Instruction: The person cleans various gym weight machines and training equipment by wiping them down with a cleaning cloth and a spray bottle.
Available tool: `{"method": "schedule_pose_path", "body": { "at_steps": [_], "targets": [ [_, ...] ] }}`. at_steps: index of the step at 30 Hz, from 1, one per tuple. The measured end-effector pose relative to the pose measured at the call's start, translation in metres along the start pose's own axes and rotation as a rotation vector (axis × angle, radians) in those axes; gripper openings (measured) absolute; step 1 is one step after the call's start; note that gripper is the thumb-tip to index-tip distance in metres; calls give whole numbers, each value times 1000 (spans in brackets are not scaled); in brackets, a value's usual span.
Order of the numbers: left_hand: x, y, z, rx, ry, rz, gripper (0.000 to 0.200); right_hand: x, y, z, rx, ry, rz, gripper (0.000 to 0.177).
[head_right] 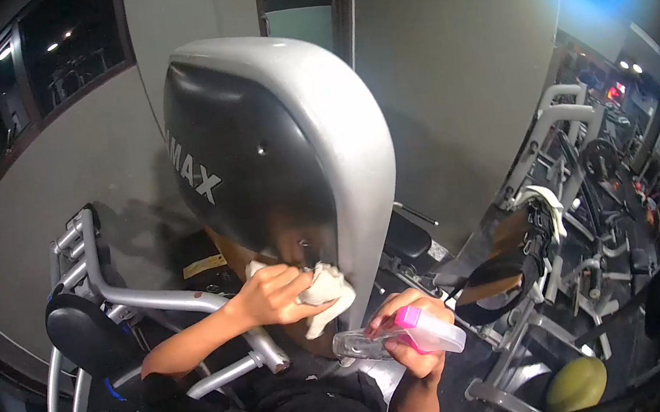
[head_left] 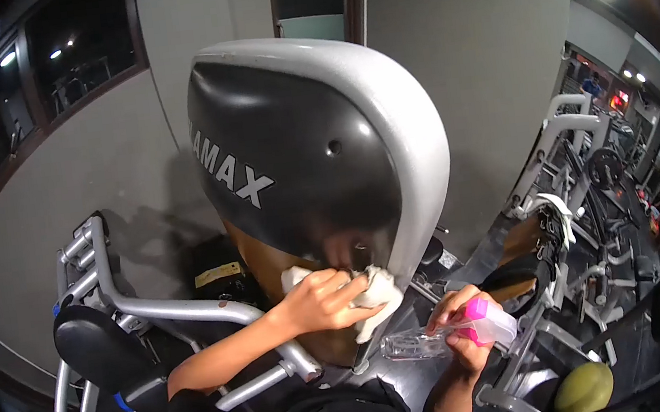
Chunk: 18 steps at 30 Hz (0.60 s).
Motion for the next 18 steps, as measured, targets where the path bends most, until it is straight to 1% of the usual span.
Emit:
{"method": "schedule_pose_path", "body": {
  "at_steps": [2, 3, 4, 6, 7, 8, 10, 11, 12, 14, 15, 16, 18],
  "targets": [
    [1, -1, 4, 234, -105, 215, 50, 3, 6, -2, -14, 56, 82, 21],
    [-1, -1, 10, 402, -222, 284, 53, 3, 11, 1, -10, 20, 140, 19],
    [3, 3, 9, 519, -286, 254, 51, 4, 14, 2, -18, 8, 231, 17],
    [15, 25, 2, 636, -497, 75, 57, 2, 20, 2, 8, 82, 240, 17],
    [17, 33, -4, 713, -609, 98, 53, 2, 20, 0, -59, 84, 312, 19],
    [15, 40, -12, 726, -604, 92, 53, 1, 22, 0, -51, 85, 348, 20],
    [12, 57, -26, 747, -574, -14, 49, 6, 20, 2, -74, 73, 431, 21],
    [5, 64, -33, 762, -613, -22, 52, 13, 12, 2, -190, 83, 398, 24],
    [-6, 71, -41, 779, -609, -27, 61, 20, 4, 1, -82, -119, 640, 27],
    [-22, 86, -55, 840, -590, -24, 68, 35, -9, -9, -186, -100, 617, 29],
    [-29, 89, -61, 830, -518, 51, 64, 45, -10, -14, -269, -87, 554, 30],
    [-34, 89, -64, 849, -500, 49, 64, 55, -14, -18, -452, 62, 343, 33],
    [-43, 88, -72, 881, -558, 9, 57, 63, -15, -15, -473, 100, 351, 35]
  ]
}}
Point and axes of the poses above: each hand's wrist, its own y-axis towards the middle knuckle, its own x-axis out of the back of the hand, z = x × y, the point moved 8 cm from there along y, towards the middle knuckle, and after that the axes turned 9 degrees about x, right-handed, at the moved point
